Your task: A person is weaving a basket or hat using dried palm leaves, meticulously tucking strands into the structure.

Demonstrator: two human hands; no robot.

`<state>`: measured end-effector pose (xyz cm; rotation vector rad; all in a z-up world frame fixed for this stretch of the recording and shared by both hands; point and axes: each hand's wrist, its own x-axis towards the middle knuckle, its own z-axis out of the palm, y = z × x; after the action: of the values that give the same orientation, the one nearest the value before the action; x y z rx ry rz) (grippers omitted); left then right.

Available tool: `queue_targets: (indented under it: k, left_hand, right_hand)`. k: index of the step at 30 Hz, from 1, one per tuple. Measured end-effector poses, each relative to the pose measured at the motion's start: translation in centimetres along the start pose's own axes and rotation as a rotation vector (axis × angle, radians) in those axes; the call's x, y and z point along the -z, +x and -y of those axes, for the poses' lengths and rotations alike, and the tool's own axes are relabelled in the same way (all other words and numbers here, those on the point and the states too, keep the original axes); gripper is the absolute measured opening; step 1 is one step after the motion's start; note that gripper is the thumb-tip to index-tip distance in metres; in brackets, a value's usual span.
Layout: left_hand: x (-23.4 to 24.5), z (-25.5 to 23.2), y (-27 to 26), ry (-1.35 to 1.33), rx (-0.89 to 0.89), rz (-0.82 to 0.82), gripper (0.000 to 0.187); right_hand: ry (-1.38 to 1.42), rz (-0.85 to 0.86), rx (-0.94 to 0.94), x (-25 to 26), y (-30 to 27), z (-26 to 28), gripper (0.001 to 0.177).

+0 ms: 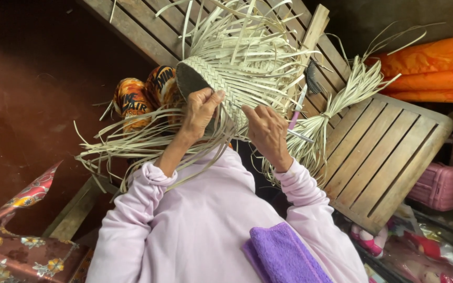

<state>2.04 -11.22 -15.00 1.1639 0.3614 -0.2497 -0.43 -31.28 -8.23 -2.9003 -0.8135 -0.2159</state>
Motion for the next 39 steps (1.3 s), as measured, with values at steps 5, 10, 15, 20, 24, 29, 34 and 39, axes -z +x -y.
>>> queue_targets:
  k: [5, 10, 15, 20, 24, 29, 34, 39]
  left_hand:
    - [0.2, 0.1, 0.0, 0.055, -0.020, -0.004, 0.033]
    - [0.0, -0.6, -0.9, 0.044, -0.030, -0.045, 0.032]
    - [-0.4, 0.0, -1.1, -0.086, 0.002, -0.041, 0.032]
    - [-0.3, -0.7, -1.4, -0.167, 0.117, -0.008, 0.025]
    - [2.1, 1.7, -0.4, 0.018, -0.009, 0.010, 0.023]
    - [1.7, -1.4, -3.2, 0.521, -0.601, -0.065, 0.032]
    - [1.8, -1.9, -2.8, 0.655, -0.839, 0.002, 0.022]
    - [1.6, -3.6, -3.0, 0.448, -0.758, 0.037, 0.010]
  right_hand:
    - [0.084, 0.032, -0.034, 0.0, 0.6, 0.5, 0.027]
    - [0.104, 0.019, 0.005, -0.2, 1.4, 0.9, 0.023]
    - [0.130, -0.019, 0.031, -0.9, 2.2, 1.6, 0.011]
    - [0.180, -0.024, 0.035, -1.4, 3.2, 2.0, 0.008]
    - [0.303, -0.049, -0.013, -1.1, 3.3, 1.5, 0.010]
    - [0.393, -0.106, -0.024, 0.7, 4.1, 2.5, 0.016]
    - [0.446, -0.130, -0.026, 0.6, 3.8, 2.3, 0.013]
    - [0.484, -0.154, -0.036, -0.6, 3.1, 1.9, 0.008]
